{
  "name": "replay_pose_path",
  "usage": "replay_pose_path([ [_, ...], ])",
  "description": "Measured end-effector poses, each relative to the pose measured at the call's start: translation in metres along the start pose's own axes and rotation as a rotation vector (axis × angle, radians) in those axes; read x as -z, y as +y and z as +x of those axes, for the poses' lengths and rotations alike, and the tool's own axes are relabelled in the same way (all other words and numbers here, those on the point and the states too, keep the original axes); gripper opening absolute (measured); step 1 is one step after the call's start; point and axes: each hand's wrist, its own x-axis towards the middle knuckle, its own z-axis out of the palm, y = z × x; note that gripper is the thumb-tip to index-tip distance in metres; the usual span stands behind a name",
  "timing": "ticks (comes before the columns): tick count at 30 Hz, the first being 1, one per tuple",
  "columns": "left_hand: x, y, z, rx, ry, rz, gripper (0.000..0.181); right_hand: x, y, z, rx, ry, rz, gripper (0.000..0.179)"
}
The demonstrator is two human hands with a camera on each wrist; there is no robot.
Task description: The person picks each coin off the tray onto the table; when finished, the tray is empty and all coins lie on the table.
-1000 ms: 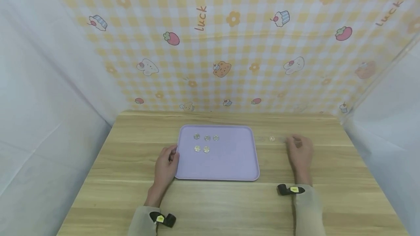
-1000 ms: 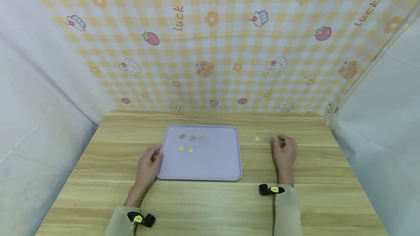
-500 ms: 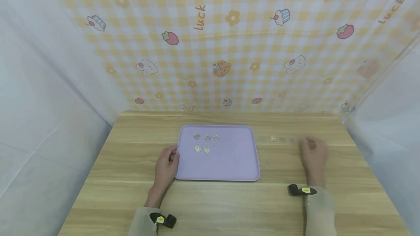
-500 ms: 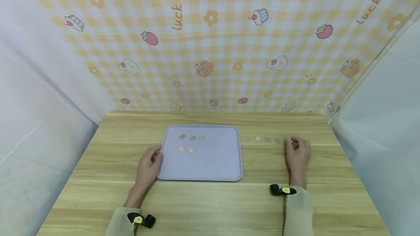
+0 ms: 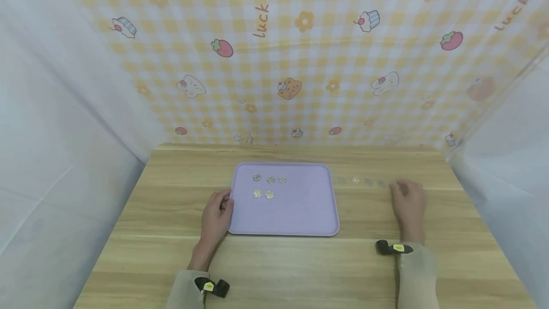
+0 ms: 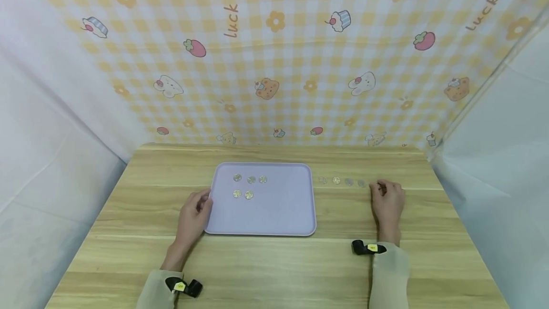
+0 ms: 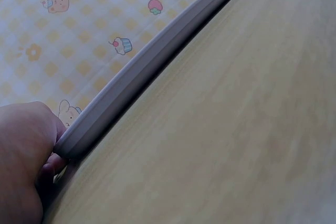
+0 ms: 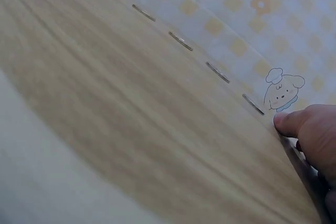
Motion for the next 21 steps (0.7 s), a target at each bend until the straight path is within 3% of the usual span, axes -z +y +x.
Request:
replay_pose_path([
  [6, -0.0004, -0.0006, 0.0002, 0.007, -0.001, 0.000, 0.031, 0.0015, -0.0005, 0.0019, 0.028, -0.042, -0.036, 0.036],
  [21, -0.0009, -0.0006, 0.0002, 0.005, -0.002, 0.011, 0.031, 0.0029, -0.0012, 0.0020, 0.006, -0.081, -0.034, 0.039],
])
